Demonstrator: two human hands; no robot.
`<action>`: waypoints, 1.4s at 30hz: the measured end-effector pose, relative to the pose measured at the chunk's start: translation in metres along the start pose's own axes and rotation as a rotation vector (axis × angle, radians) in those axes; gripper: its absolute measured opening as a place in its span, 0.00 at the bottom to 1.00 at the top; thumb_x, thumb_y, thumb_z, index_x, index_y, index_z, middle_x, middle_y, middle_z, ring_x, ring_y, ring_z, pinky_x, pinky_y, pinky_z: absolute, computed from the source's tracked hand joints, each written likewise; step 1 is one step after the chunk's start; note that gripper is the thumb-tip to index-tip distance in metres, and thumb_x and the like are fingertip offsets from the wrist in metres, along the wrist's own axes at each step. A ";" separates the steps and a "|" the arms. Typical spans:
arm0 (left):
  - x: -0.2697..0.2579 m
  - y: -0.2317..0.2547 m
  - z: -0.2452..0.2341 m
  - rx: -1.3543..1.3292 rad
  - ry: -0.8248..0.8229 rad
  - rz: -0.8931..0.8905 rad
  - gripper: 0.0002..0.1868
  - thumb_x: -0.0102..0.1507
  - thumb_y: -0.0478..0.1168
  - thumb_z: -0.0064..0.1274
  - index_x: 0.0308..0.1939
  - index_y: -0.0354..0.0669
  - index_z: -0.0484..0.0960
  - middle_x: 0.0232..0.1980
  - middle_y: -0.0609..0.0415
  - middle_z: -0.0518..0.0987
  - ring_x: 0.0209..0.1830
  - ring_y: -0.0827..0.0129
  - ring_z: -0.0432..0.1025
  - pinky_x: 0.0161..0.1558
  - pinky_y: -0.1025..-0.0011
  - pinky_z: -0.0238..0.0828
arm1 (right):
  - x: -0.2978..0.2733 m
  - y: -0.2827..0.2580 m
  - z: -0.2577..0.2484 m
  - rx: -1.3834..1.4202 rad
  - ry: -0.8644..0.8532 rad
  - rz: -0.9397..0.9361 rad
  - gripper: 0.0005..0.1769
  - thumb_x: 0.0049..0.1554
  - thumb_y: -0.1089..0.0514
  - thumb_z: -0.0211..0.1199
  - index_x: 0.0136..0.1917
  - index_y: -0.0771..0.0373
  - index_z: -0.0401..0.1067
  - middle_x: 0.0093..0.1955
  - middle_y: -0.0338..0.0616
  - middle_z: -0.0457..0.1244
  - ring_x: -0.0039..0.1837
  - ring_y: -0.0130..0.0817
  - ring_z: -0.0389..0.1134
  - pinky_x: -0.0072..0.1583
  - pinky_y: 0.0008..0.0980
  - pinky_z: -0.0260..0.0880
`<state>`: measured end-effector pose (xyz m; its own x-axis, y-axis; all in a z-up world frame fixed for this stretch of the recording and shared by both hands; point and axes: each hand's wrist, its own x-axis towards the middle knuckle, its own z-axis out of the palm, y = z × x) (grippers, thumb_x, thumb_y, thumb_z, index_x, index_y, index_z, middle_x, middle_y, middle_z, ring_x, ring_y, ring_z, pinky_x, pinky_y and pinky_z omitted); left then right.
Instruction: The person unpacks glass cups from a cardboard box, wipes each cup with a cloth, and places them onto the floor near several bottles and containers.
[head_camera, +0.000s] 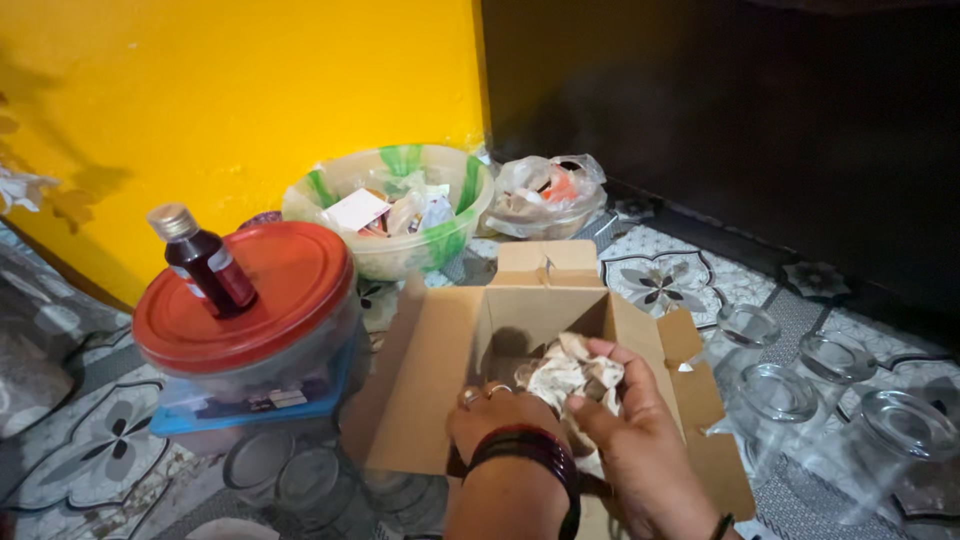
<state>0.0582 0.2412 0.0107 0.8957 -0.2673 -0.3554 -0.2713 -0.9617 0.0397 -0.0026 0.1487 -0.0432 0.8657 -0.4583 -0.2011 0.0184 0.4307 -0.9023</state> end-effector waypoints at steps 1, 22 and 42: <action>0.005 -0.001 0.005 0.021 0.000 0.005 0.23 0.69 0.53 0.46 0.64 0.50 0.78 0.70 0.47 0.70 0.75 0.51 0.58 0.68 0.56 0.55 | -0.002 -0.001 0.001 0.026 0.009 0.005 0.34 0.56 0.71 0.57 0.73 0.51 0.61 0.60 0.47 0.68 0.55 0.38 0.69 0.51 0.41 0.72; -0.014 -0.021 -0.051 -0.127 0.160 0.181 0.22 0.56 0.47 0.63 0.53 0.47 0.83 0.56 0.40 0.80 0.58 0.49 0.76 0.60 0.56 0.72 | 0.001 0.038 0.003 -0.693 0.026 -0.802 0.34 0.48 0.80 0.55 0.65 0.59 0.69 0.68 0.47 0.61 0.69 0.37 0.65 0.66 0.34 0.68; -0.003 -0.031 -0.082 -2.143 0.704 0.100 0.41 0.50 0.39 0.71 0.63 0.37 0.68 0.44 0.51 0.78 0.37 0.64 0.74 0.37 0.60 0.76 | -0.015 -0.076 0.017 0.389 0.305 -0.292 0.17 0.62 0.65 0.54 0.64 0.61 0.66 0.55 0.46 0.68 0.53 0.34 0.71 0.53 0.34 0.74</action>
<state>0.0925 0.2672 0.0872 0.9815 0.1895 -0.0261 -0.0846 0.5526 0.8291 -0.0088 0.1363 0.0350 0.6146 -0.7801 -0.1173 0.4680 0.4802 -0.7419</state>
